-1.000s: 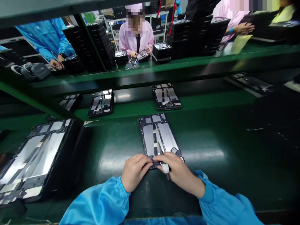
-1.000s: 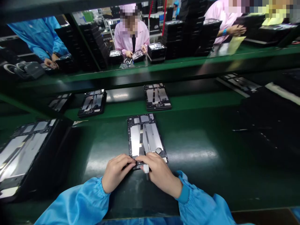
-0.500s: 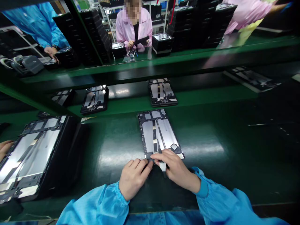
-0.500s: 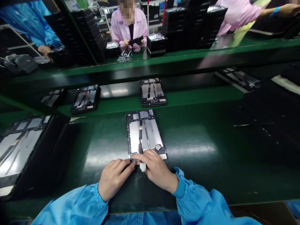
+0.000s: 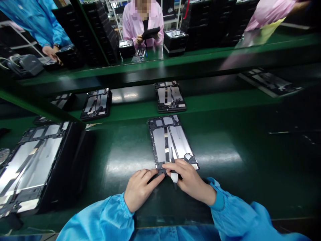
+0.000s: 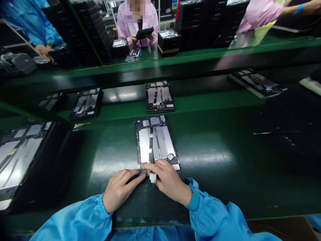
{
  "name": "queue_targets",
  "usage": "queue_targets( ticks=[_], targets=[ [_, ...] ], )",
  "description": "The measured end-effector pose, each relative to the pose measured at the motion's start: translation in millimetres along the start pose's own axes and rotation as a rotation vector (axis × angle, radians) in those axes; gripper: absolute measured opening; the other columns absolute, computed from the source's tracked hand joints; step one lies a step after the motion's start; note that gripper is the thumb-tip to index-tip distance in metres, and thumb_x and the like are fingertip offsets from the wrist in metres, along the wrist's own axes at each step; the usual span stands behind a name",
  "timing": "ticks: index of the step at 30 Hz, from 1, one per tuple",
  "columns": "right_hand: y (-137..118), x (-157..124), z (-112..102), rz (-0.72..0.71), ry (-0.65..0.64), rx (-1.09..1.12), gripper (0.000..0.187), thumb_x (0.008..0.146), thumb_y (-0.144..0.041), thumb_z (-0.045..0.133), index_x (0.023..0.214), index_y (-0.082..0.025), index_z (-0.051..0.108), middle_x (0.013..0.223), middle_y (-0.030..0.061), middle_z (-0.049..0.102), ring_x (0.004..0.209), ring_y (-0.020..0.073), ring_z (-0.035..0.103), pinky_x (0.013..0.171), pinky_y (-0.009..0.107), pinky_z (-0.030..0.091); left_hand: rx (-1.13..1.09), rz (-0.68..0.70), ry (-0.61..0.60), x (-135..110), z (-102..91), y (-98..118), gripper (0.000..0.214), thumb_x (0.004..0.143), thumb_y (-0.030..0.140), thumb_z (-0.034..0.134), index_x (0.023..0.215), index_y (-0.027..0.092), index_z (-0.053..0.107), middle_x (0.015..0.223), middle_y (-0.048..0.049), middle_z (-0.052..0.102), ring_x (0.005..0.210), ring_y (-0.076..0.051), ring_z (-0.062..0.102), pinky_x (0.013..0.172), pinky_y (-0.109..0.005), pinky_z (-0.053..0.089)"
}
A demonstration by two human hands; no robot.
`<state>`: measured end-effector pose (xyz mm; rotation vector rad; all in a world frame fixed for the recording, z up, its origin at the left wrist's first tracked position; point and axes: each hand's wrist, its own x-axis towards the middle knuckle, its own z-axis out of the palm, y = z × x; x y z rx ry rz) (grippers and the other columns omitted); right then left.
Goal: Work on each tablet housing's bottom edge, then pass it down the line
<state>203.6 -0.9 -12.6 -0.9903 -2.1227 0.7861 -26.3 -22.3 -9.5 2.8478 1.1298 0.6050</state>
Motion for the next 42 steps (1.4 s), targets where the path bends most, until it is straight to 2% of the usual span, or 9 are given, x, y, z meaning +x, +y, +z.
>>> queue_targets(
  ticks=[7, 11, 14, 17, 20, 23, 33, 36, 42],
  targets=[
    [-2.6, 0.3, -10.4, 0.02, 0.031, 0.062, 0.029, 0.094, -0.012, 0.052, 0.118, -0.024, 0.064, 0.091, 0.0065, 0.071, 0.079, 0.0215, 0.063, 0.069, 0.035, 0.053, 0.078, 0.035, -0.053, 4.1, -0.3, 2.6, 0.036, 0.102, 0.014, 0.035, 0.132, 0.023, 0.053, 0.112, -0.0078, 0.062, 0.086, -0.017, 0.058, 0.071, -0.03, 0.049],
    [-10.3, -13.1, -23.7, 0.139, 0.102, 0.288, 0.029, 0.1, -0.027, 0.047, 0.124, -0.028, 0.063, 0.081, 0.0024, 0.066, 0.066, 0.016, 0.063, 0.062, 0.029, 0.055, 0.012, -0.033, -0.054, 2.6, 3.6, 5.5, 0.034, 0.101, 0.015, 0.039, 0.13, 0.023, 0.054, 0.112, -0.0086, 0.06, 0.088, -0.018, 0.059, 0.074, -0.031, 0.05],
    [-16.5, -22.4, -24.6, 0.259, 0.077, 0.385, 0.031, 0.101, -0.033, 0.044, 0.126, -0.027, 0.062, 0.083, 0.0018, 0.062, 0.057, 0.0121, 0.06, 0.054, 0.026, 0.055, -0.028, -0.056, -0.046, 2.3, 5.0, 6.4, 0.032, 0.1, 0.016, 0.043, 0.128, 0.024, 0.055, 0.111, -0.008, 0.059, 0.088, -0.018, 0.059, 0.074, -0.031, 0.05],
    [-18.8, -24.9, -18.4, 0.344, 0.048, 0.382, 0.022, 0.098, -0.03, 0.049, 0.114, -0.022, 0.062, 0.08, 0.0013, 0.064, 0.055, 0.0121, 0.061, 0.055, 0.026, 0.055, -0.031, -0.066, -0.034, 2.6, 4.8, 6.6, 0.032, 0.1, 0.016, 0.042, 0.128, 0.025, 0.056, 0.11, -0.0075, 0.059, 0.087, -0.017, 0.058, 0.073, -0.03, 0.05],
    [-17.5, -22.7, -13.7, 0.325, 0.04, 0.32, 0.013, 0.095, -0.027, 0.051, 0.101, -0.021, 0.061, 0.075, 0.0013, 0.065, 0.058, 0.0142, 0.062, 0.056, 0.026, 0.054, -0.028, -0.064, -0.023, 2.5, 4.8, 6.4, 0.032, 0.1, 0.016, 0.042, 0.128, 0.025, 0.056, 0.11, -0.0075, 0.059, 0.086, -0.017, 0.058, 0.072, -0.029, 0.05],
    [-14.7, -21.5, -15.2, 0.291, 0.051, 0.258, 0.012, 0.094, -0.026, 0.052, 0.097, -0.02, 0.062, 0.074, 0.0018, 0.065, 0.06, 0.0153, 0.063, 0.056, 0.027, 0.052, -0.034, -0.063, -0.02, 2.2, 5.5, 6.0, 0.033, 0.1, 0.015, 0.043, 0.128, 0.025, 0.055, 0.11, -0.0075, 0.059, 0.087, -0.017, 0.058, 0.073, -0.03, 0.051],
    [-0.6, -32.2, -22.9, 0.412, 0.178, 0.276, 0.014, 0.094, -0.028, 0.053, 0.089, -0.019, 0.062, 0.064, -0.0004, 0.064, 0.044, 0.0121, 0.058, 0.044, 0.024, 0.05, -0.035, -0.045, -0.013, 0.2, 5.5, 2.0, 0.036, 0.1, 0.014, 0.04, 0.13, 0.028, 0.055, 0.115, -0.0077, 0.06, 0.092, -0.017, 0.059, 0.074, -0.031, 0.053],
    [-3.2, -32.5, -20.3, 0.4, 0.151, 0.345, 0.015, 0.095, -0.029, 0.054, 0.099, -0.02, 0.066, 0.069, 0.0015, 0.071, 0.049, 0.0134, 0.064, 0.048, 0.025, 0.055, -0.063, -0.008, 0.02, -0.3, 2.2, -0.6, 0.034, 0.1, 0.013, 0.042, 0.128, 0.026, 0.056, 0.118, -0.0078, 0.061, 0.096, -0.018, 0.059, 0.077, -0.031, 0.053],
    [-16.7, -24.4, -20.1, 0.218, 0.001, 0.355, 0.018, 0.095, -0.023, 0.056, 0.108, -0.023, 0.068, 0.109, 0.0062, 0.074, 0.081, 0.0182, 0.073, 0.081, 0.033, 0.06, -0.105, -0.007, 0.05, 2.1, -0.4, -1.9, 0.029, 0.099, 0.013, 0.047, 0.123, 0.023, 0.06, 0.116, -0.0082, 0.062, 0.1, -0.019, 0.06, 0.078, -0.033, 0.053]
  ],
)
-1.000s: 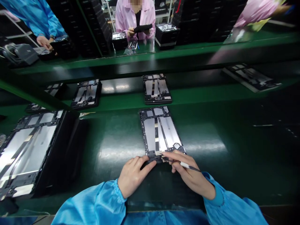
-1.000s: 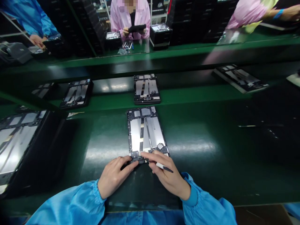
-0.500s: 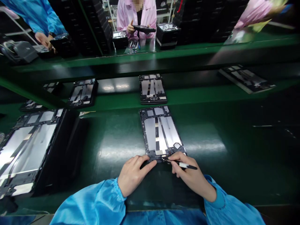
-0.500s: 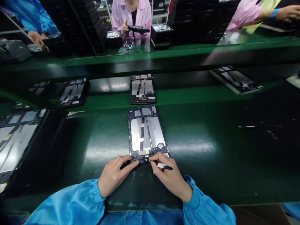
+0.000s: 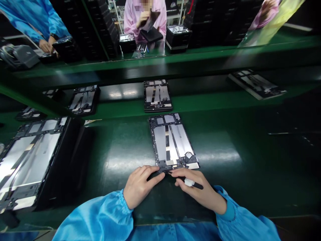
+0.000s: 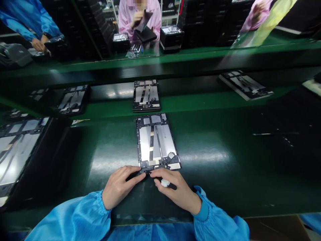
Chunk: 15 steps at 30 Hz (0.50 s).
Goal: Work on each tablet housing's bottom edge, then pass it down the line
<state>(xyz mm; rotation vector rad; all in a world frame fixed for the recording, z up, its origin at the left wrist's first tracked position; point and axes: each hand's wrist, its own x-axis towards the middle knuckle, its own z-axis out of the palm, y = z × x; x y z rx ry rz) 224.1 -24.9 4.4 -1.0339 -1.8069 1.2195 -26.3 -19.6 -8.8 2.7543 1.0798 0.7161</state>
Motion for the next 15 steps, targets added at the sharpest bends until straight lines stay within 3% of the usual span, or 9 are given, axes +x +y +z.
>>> queue_targets(
  ticks=[5, 8, 11, 15],
  targets=[
    [-5.4, 3.4, -0.3, 0.044, -0.067, 0.009, 0.018, 0.096, -0.025, 0.053, 0.108, -0.023, 0.067, 0.109, 0.0072, 0.072, 0.099, 0.0213, 0.07, 0.075, 0.029, 0.061, -0.02, -0.003, 0.004, 0.4, 1.0, -1.9, 0.028, 0.098, 0.013, 0.048, 0.122, 0.023, 0.06, 0.117, -0.0081, 0.062, 0.101, -0.02, 0.059, 0.079, -0.034, 0.052],
    [-0.8, -2.4, 0.4, 0.156, -0.017, 0.082, 0.017, 0.095, -0.031, 0.056, 0.104, -0.021, 0.066, 0.097, 0.0061, 0.071, 0.075, 0.0167, 0.071, 0.059, 0.025, 0.06, -0.035, -0.02, 0.001, -4.0, -1.9, 4.5, 0.028, 0.098, 0.015, 0.048, 0.124, 0.021, 0.059, 0.119, -0.0091, 0.062, 0.105, -0.021, 0.058, 0.082, -0.034, 0.05],
    [5.1, -14.4, 0.0, 0.294, 0.056, 0.157, 0.022, 0.093, -0.039, 0.058, 0.096, -0.018, 0.064, 0.074, 0.0018, 0.068, 0.051, 0.0115, 0.062, 0.047, 0.022, 0.054, -0.083, 0.095, -0.049, -10.6, -4.0, 19.3, 0.029, 0.099, 0.016, 0.047, 0.126, 0.019, 0.058, 0.119, -0.0081, 0.064, 0.109, -0.02, 0.057, 0.083, -0.032, 0.048],
    [8.3, -26.6, -2.7, 0.403, -0.02, 0.105, 0.024, 0.094, -0.041, 0.055, 0.09, -0.018, 0.062, 0.068, 0.0009, 0.065, 0.055, 0.0135, 0.063, 0.051, 0.023, 0.053, -0.043, 0.227, -0.177, -14.1, -0.5, 34.3, 0.028, 0.101, 0.018, 0.042, 0.121, 0.021, 0.062, 0.122, -0.0066, 0.064, 0.106, -0.02, 0.056, 0.08, -0.031, 0.045]
  ],
)
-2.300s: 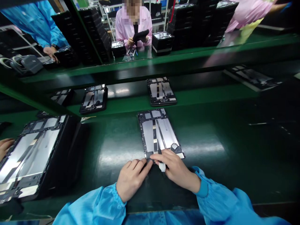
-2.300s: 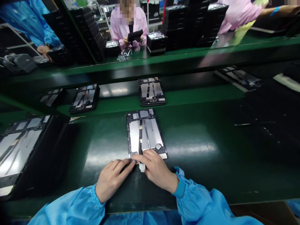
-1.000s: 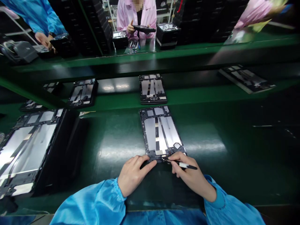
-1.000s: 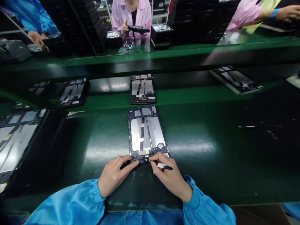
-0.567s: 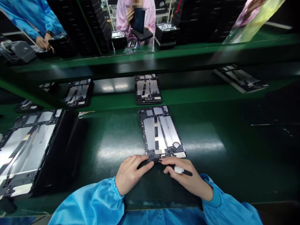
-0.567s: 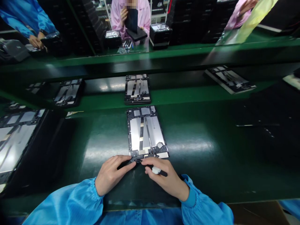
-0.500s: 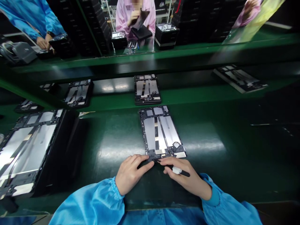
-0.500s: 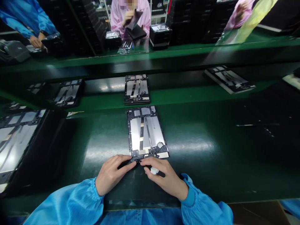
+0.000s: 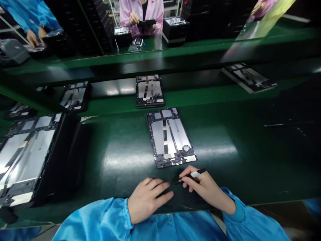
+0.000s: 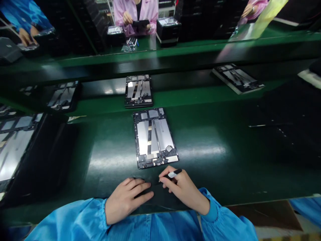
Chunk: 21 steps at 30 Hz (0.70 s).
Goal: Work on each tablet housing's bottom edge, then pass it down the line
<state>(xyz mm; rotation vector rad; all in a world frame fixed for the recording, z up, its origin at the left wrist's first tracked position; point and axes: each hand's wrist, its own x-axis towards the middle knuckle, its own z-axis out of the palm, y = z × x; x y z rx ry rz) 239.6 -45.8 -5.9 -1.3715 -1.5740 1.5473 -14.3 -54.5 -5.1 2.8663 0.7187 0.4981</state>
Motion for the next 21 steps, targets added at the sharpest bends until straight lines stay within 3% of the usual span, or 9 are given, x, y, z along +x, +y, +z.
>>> queue_targets(
  ticks=[6, 11, 16, 21],
  targets=[
    [-7.2, 3.6, -2.7, -0.114, 0.026, -0.271, 0.014, 0.092, -0.032, 0.059, 0.084, -0.02, 0.06, 0.073, 0.001, 0.065, 0.062, 0.0159, 0.062, 0.057, 0.026, 0.047, 0.029, 0.045, 0.0, 3.0, 6.9, -3.5, 0.031, 0.098, 0.013, 0.049, 0.123, 0.026, 0.061, 0.127, -0.0057, 0.06, 0.109, -0.02, 0.055, 0.082, -0.032, 0.043],
    [-12.2, 8.2, 2.1, -0.133, -0.037, -0.317, 0.013, 0.09, -0.029, 0.061, 0.08, -0.021, 0.062, 0.071, 0.0, 0.065, 0.062, 0.0162, 0.062, 0.058, 0.027, 0.045, 0.019, 0.039, -0.024, 3.6, 8.2, -3.5, 0.033, 0.096, 0.012, 0.052, 0.125, 0.028, 0.06, 0.126, -0.0056, 0.06, 0.108, -0.021, 0.055, 0.08, -0.032, 0.043],
    [-12.1, 7.8, -3.3, -0.082, -0.022, -0.062, 0.023, 0.091, -0.037, 0.058, 0.077, -0.02, 0.061, 0.071, 0.0007, 0.062, 0.06, 0.0147, 0.062, 0.056, 0.026, 0.05, 0.0, 0.029, -0.003, 3.9, 7.6, -1.6, 0.033, 0.096, 0.012, 0.052, 0.123, 0.028, 0.061, 0.125, -0.0051, 0.061, 0.106, -0.021, 0.057, 0.079, -0.033, 0.044],
    [-37.8, 31.7, -20.2, -0.081, 0.018, 0.12, 0.027, 0.088, -0.043, 0.06, 0.076, -0.019, 0.057, 0.077, 0.0021, 0.063, 0.06, 0.0133, 0.064, 0.055, 0.025, 0.056, -0.04, -0.086, 0.121, 5.2, -2.6, -12.1, 0.026, 0.099, 0.015, 0.049, 0.12, 0.022, 0.062, 0.116, -0.0067, 0.065, 0.101, -0.018, 0.058, 0.078, -0.03, 0.045]
  ],
)
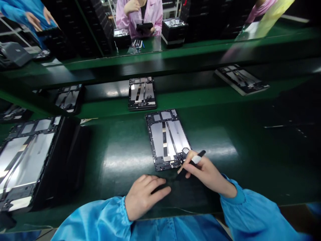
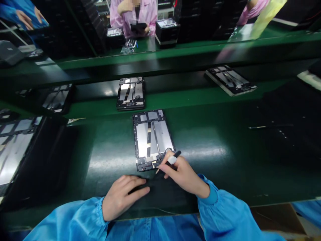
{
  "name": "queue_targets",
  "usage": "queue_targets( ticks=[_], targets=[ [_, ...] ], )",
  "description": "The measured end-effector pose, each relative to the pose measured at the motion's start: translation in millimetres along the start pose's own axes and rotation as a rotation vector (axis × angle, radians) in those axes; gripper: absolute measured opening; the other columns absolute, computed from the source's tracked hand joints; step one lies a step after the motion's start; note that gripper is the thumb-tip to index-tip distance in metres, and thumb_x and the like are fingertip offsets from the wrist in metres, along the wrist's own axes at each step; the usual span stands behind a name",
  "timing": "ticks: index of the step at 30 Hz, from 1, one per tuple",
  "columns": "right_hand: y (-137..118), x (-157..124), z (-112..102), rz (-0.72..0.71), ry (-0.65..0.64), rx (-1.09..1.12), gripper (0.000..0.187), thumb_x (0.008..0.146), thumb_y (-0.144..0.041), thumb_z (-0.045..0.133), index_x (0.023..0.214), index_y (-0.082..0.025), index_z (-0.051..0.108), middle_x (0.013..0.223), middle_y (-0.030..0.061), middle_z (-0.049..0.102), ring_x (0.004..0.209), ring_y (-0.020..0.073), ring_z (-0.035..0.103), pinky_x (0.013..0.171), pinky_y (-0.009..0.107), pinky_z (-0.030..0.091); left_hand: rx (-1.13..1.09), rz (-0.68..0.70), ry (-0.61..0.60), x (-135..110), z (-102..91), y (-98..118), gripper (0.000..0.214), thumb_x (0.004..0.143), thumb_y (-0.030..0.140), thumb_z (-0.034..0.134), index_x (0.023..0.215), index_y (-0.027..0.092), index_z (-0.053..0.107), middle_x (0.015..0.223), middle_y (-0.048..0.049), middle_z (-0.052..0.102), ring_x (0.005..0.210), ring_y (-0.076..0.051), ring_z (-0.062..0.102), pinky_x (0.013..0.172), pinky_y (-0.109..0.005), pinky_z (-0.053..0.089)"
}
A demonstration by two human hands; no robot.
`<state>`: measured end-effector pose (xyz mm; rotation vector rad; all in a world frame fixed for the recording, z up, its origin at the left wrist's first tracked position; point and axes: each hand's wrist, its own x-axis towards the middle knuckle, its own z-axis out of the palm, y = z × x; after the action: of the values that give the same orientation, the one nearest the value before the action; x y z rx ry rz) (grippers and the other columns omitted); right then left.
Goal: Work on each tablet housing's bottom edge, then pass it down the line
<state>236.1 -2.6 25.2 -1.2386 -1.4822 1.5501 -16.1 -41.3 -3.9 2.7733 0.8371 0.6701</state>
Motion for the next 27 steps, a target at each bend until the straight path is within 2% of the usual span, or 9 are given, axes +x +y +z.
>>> queue_targets(
  ticks=[3, 8, 20, 27],
  targets=[
    [-11.6, 29.0, 1.8, 0.075, -0.087, 0.006, 0.025, 0.085, -0.041, 0.063, 0.078, -0.02, 0.053, 0.068, -0.0003, 0.063, 0.061, 0.0159, 0.069, 0.05, 0.023, 0.055, 0.052, -0.102, 0.086, 3.1, -5.2, -12.3, 0.024, 0.1, 0.017, 0.047, 0.117, 0.019, 0.063, 0.11, -0.0069, 0.068, 0.096, -0.018, 0.058, 0.078, -0.03, 0.046],
    [-10.8, 58.8, 11.5, 0.194, -0.195, -0.014, 0.022, 0.084, -0.038, 0.063, 0.082, -0.02, 0.05, 0.057, -0.0024, 0.063, 0.057, 0.0165, 0.07, 0.045, 0.02, 0.053, 0.082, -0.111, 0.102, 2.4, -0.9, -23.6, 0.021, 0.099, 0.016, 0.049, 0.115, 0.018, 0.063, 0.108, -0.0054, 0.069, 0.094, -0.018, 0.058, 0.077, -0.031, 0.045],
    [-11.0, 58.5, 15.8, 0.223, -0.145, -0.09, 0.015, 0.086, -0.031, 0.06, 0.079, -0.02, 0.053, 0.057, -0.0016, 0.066, 0.056, 0.017, 0.071, 0.047, 0.022, 0.055, 0.049, -0.131, 0.113, -0.3, 3.5, -23.2, 0.021, 0.098, 0.015, 0.052, 0.116, 0.017, 0.064, 0.109, -0.0048, 0.069, 0.095, -0.018, 0.057, 0.077, -0.031, 0.045],
    [-8.9, 57.7, 16.0, 0.194, -0.145, -0.09, 0.014, 0.086, -0.031, 0.06, 0.078, -0.021, 0.055, 0.058, -0.0009, 0.067, 0.056, 0.0176, 0.07, 0.048, 0.024, 0.056, 0.077, -0.13, 0.115, 0.3, 3.9, -23.1, 0.021, 0.099, 0.017, 0.051, 0.115, 0.018, 0.064, 0.108, -0.0047, 0.07, 0.094, -0.017, 0.058, 0.078, -0.03, 0.046]
  ],
)
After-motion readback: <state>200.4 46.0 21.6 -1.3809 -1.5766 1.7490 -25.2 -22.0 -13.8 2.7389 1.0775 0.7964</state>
